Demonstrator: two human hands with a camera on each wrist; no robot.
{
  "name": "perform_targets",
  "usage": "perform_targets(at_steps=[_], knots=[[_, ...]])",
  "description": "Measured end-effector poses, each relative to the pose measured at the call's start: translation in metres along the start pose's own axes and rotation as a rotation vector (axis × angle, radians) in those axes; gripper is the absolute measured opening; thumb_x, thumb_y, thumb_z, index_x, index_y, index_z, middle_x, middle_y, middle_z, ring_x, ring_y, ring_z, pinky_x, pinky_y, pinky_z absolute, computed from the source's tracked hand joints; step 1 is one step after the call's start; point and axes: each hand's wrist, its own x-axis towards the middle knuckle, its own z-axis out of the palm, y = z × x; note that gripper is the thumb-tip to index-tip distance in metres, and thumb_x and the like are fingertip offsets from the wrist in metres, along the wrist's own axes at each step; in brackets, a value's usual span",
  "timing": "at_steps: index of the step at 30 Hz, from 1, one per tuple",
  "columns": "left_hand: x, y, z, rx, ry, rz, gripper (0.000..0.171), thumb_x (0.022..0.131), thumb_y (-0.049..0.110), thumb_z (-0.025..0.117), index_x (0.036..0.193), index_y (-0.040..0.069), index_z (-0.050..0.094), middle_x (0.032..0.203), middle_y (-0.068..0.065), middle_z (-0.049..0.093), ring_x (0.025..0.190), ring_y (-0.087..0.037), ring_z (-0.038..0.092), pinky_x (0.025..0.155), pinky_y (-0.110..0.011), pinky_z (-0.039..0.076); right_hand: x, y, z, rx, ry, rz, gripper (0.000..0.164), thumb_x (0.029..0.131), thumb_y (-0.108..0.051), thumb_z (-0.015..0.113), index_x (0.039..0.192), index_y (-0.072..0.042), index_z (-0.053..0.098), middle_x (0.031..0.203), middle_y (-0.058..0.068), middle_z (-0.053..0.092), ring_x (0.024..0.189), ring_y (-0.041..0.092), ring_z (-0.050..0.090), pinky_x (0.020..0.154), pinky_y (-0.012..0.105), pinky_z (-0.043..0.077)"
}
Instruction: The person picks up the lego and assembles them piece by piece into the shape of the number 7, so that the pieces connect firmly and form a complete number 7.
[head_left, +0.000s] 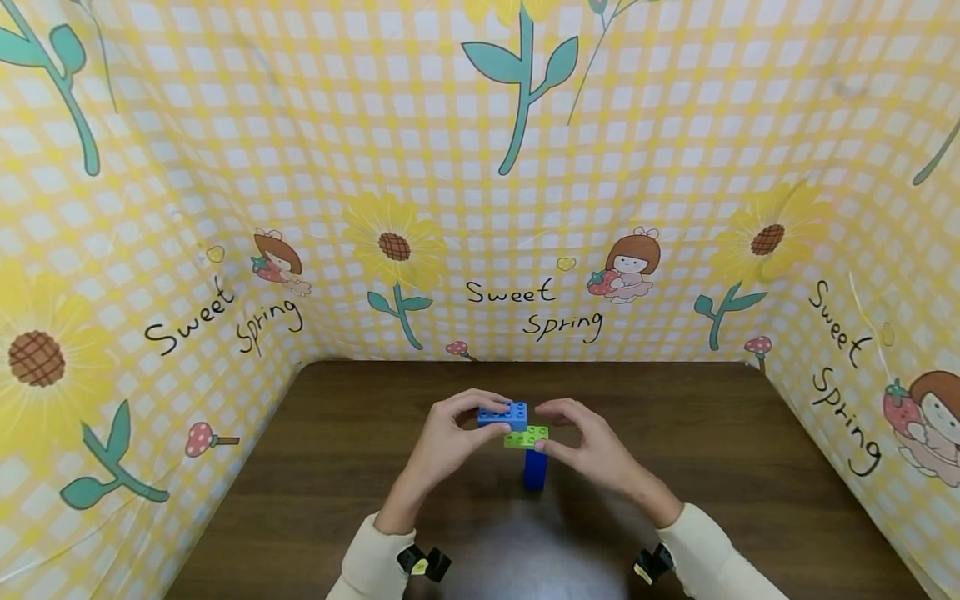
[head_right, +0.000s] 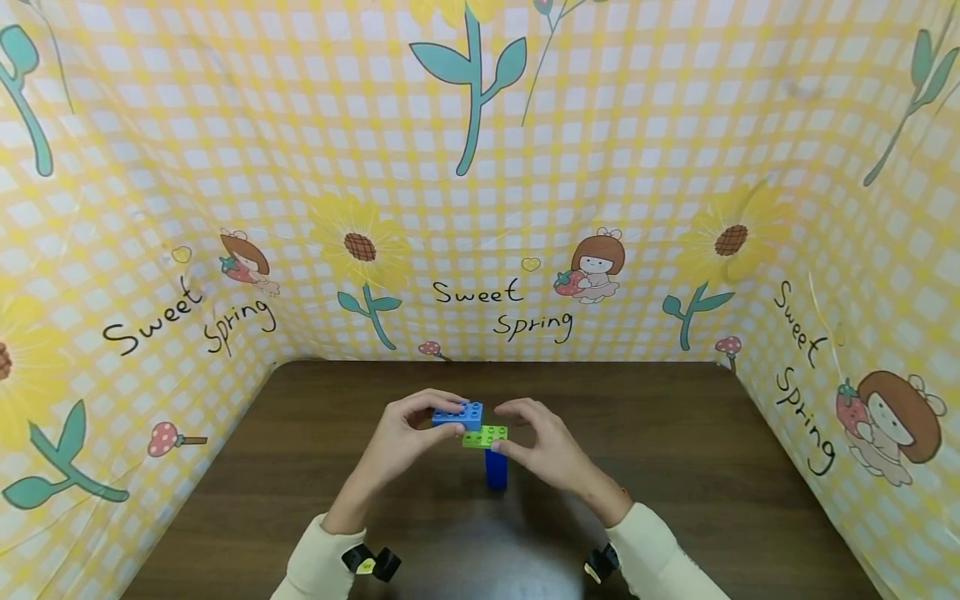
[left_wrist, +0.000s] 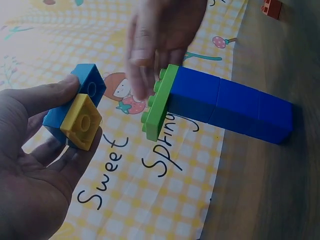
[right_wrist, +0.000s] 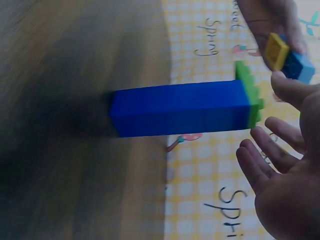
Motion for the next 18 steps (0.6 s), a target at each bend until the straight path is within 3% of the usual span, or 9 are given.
perform_targets(at_steps=[6,12,18], knots=[[0.0,-0.001,-0.002,0.02,0.007,0.003,0.016,0.092,0.013,0.085,0.108,0.017,0.082,0.124,-0.001,0.077,0.115,-0.021,0.071,0.096,-0.039,0.062,-0.004,0.012,0.008,-0.025,-0.064,0.062,0.055,0.092,-0.031,0.086,0.141,-0.019,0.065,0.139,0.006,0.069,0.119,0.025,0.069,0.103,0.058,0.056],[0.001,-0.003,-0.004,0.032,0.005,0.011,0.016,0.091,0.012,0.086,0.106,0.016,0.082,0.124,-0.002,0.077,0.117,-0.022,0.072,0.097,-0.036,0.062,-0.006,0.019,0.015,0.024,-0.062,0.066,0.058,0.093,-0.033,0.085,0.142,-0.009,0.064,0.135,0.006,0.071,0.115,0.025,0.071,0.101,0.059,0.057],[0.002,-0.005,-0.005,0.046,-0.002,0.036,0.014,0.091,0.011,0.085,0.104,0.015,0.081,0.124,-0.003,0.077,0.117,-0.023,0.072,0.096,-0.045,0.062,-0.006,0.021,0.019,0.054,-0.04,0.074,0.045,0.097,-0.031,0.081,0.135,-0.012,0.069,0.126,0.002,0.075,0.112,0.02,0.072,0.1,0.053,0.059]])
